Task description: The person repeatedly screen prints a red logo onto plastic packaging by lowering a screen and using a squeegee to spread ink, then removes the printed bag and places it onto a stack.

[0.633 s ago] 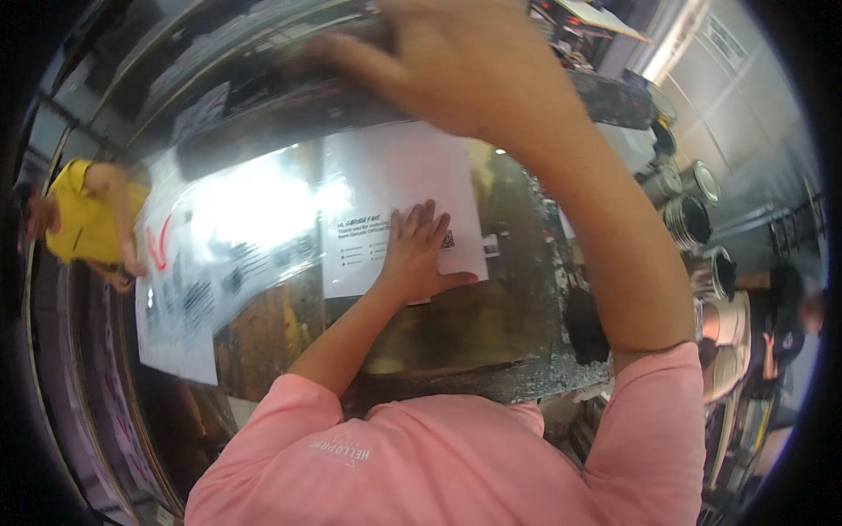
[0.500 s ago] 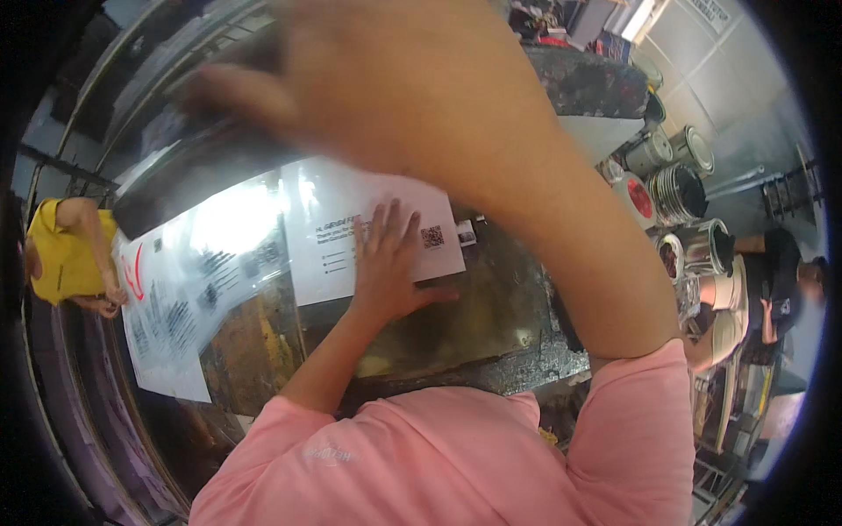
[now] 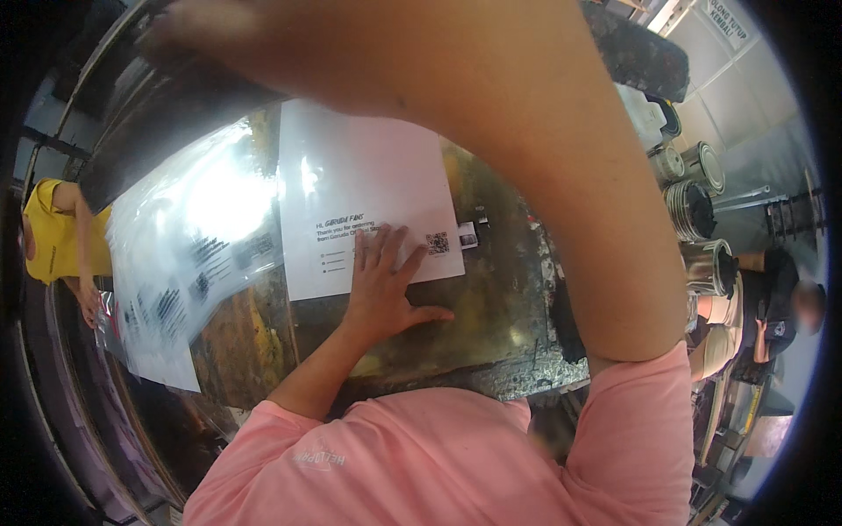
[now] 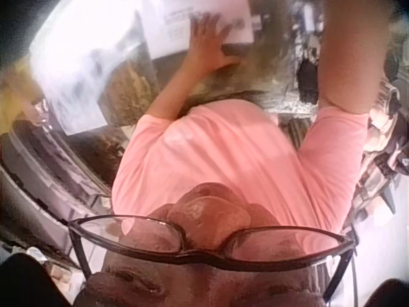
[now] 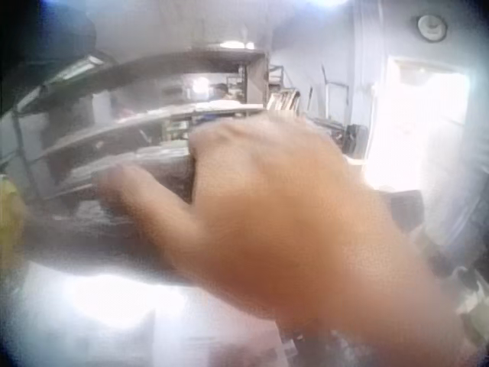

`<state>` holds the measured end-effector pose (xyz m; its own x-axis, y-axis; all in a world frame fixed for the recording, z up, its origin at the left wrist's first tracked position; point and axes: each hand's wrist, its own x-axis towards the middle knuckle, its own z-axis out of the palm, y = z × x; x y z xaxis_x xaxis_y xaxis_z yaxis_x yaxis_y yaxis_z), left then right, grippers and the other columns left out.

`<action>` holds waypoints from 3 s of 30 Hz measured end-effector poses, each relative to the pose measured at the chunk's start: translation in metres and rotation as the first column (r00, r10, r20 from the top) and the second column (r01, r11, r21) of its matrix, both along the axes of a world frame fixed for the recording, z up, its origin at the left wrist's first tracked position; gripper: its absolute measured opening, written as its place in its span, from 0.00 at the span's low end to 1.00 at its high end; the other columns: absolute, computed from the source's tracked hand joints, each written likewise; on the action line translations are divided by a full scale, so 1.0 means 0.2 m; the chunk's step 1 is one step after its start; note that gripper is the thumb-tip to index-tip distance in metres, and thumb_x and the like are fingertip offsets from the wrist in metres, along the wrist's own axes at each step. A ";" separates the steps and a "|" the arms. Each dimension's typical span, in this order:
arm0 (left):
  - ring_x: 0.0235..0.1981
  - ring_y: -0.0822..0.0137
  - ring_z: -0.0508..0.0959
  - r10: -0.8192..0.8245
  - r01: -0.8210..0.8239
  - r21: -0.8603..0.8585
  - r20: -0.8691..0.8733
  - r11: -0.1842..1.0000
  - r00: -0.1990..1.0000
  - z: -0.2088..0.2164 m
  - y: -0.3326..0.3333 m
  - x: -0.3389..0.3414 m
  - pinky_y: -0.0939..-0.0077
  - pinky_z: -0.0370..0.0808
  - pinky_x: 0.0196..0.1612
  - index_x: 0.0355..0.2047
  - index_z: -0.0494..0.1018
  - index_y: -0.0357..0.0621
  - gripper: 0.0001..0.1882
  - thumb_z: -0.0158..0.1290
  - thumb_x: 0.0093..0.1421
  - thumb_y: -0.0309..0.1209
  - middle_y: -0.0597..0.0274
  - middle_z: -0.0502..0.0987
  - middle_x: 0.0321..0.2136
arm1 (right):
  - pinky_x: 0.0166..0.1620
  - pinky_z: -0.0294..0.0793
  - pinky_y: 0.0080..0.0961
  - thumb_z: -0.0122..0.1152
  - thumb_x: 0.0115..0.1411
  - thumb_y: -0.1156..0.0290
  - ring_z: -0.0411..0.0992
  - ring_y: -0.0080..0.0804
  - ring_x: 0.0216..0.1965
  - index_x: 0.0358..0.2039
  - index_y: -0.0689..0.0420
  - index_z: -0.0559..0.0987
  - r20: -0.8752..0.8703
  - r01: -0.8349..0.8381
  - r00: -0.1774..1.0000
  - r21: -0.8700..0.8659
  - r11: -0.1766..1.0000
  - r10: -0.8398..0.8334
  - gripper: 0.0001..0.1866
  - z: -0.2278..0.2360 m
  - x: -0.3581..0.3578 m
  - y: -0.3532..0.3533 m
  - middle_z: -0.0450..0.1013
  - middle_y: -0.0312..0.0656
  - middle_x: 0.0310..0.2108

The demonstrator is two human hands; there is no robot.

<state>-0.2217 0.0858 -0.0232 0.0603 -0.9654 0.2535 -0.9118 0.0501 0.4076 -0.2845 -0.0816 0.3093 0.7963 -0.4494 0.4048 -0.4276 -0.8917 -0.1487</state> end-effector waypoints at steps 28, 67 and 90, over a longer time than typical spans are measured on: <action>0.50 0.54 0.70 0.632 -0.631 0.032 -0.030 0.775 0.774 0.02 0.75 0.44 0.50 0.61 0.58 0.62 0.78 0.50 0.60 0.79 0.25 0.60 0.58 0.71 0.40 | 0.58 0.59 0.62 0.64 0.56 0.74 0.70 0.42 0.50 0.47 0.53 0.72 -0.305 -0.035 0.950 0.104 0.994 0.066 0.18 -1.34 -0.27 0.36 0.71 0.40 0.43; 0.61 0.56 0.73 -0.371 -0.489 -0.724 -0.679 0.487 0.634 0.49 0.24 0.44 0.60 0.72 0.64 0.75 0.52 0.34 0.55 0.73 0.58 0.42 0.48 0.67 0.63 | 0.58 0.57 0.50 0.62 0.64 0.47 0.70 0.50 0.47 0.41 0.58 0.74 0.028 0.094 0.996 -0.193 0.977 -0.091 0.24 -0.50 -0.21 0.25 0.71 0.47 0.39; 0.26 0.53 0.84 0.528 -0.650 -0.205 -0.432 0.732 0.731 0.09 -0.24 1.22 0.62 0.78 0.34 0.45 0.85 0.38 0.15 0.58 0.71 0.37 0.44 0.83 0.28 | 0.42 0.71 0.30 0.51 0.74 0.44 0.74 0.35 0.33 0.45 0.63 0.80 0.201 -0.030 0.979 0.039 0.999 0.021 0.29 -0.04 0.11 -0.17 0.77 0.47 0.33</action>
